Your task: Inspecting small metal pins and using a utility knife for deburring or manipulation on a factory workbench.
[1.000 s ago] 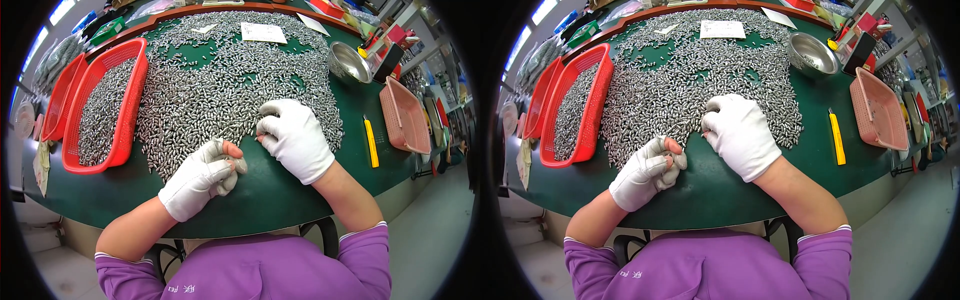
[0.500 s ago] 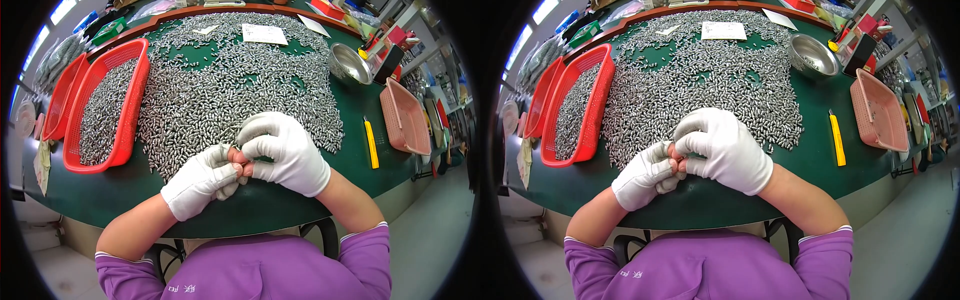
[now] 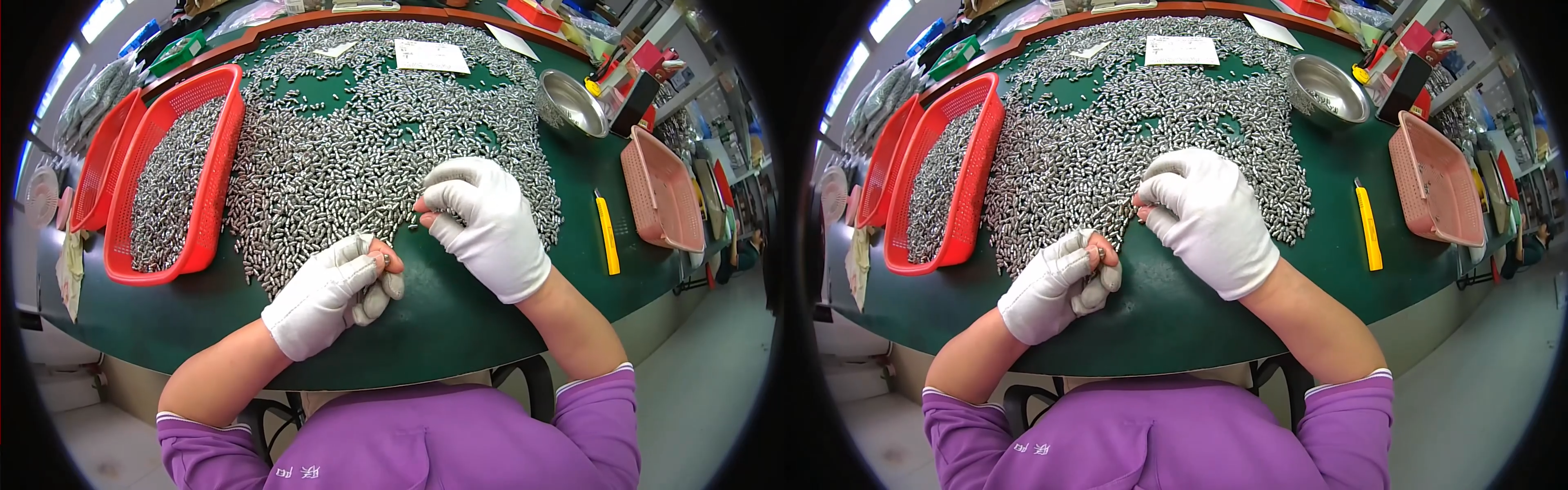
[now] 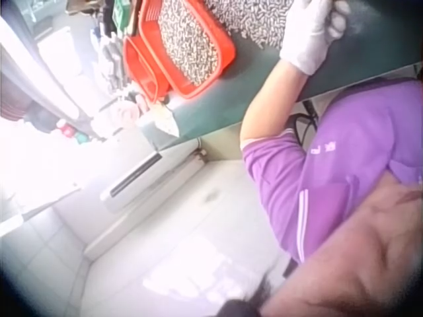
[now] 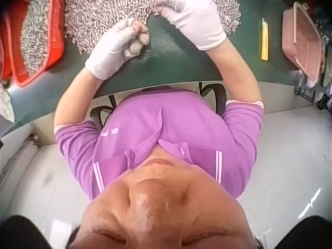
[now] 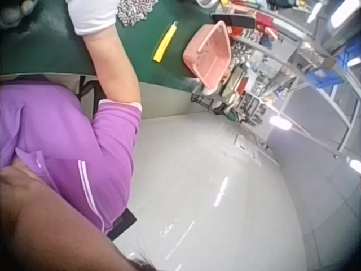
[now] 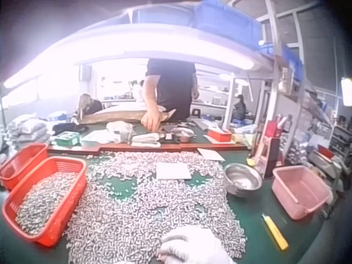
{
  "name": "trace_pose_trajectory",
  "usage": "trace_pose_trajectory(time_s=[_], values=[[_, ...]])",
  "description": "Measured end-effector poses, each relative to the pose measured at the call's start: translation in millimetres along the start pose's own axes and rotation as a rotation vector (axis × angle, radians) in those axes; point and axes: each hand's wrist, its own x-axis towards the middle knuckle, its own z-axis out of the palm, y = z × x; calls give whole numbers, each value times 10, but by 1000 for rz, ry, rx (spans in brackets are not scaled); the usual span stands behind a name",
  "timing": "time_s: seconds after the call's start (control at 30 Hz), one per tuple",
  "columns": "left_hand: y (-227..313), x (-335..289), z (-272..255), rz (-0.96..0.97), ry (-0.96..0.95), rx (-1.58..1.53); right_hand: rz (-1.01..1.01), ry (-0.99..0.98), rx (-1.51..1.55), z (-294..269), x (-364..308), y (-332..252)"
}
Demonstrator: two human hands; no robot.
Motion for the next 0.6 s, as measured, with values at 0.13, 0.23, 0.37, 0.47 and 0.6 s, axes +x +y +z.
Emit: trace_pose_trajectory(time_s=[0.13,0.23,0.37,0.47,0.6], values=[[0,1,-16,9,-24,-11,20,-64,-106,5,-14,19],[-10,-6,16,15,-4,-38,33,-124,-143,31,-20,23],[-29,2,0,47,-8,-67,-39,-170,-141,70,-10,53],[-32,4,6,50,-9,-68,-107,-175,-162,91,11,49],[-26,-5,12,28,18,-62,-113,-185,-187,114,8,64]])
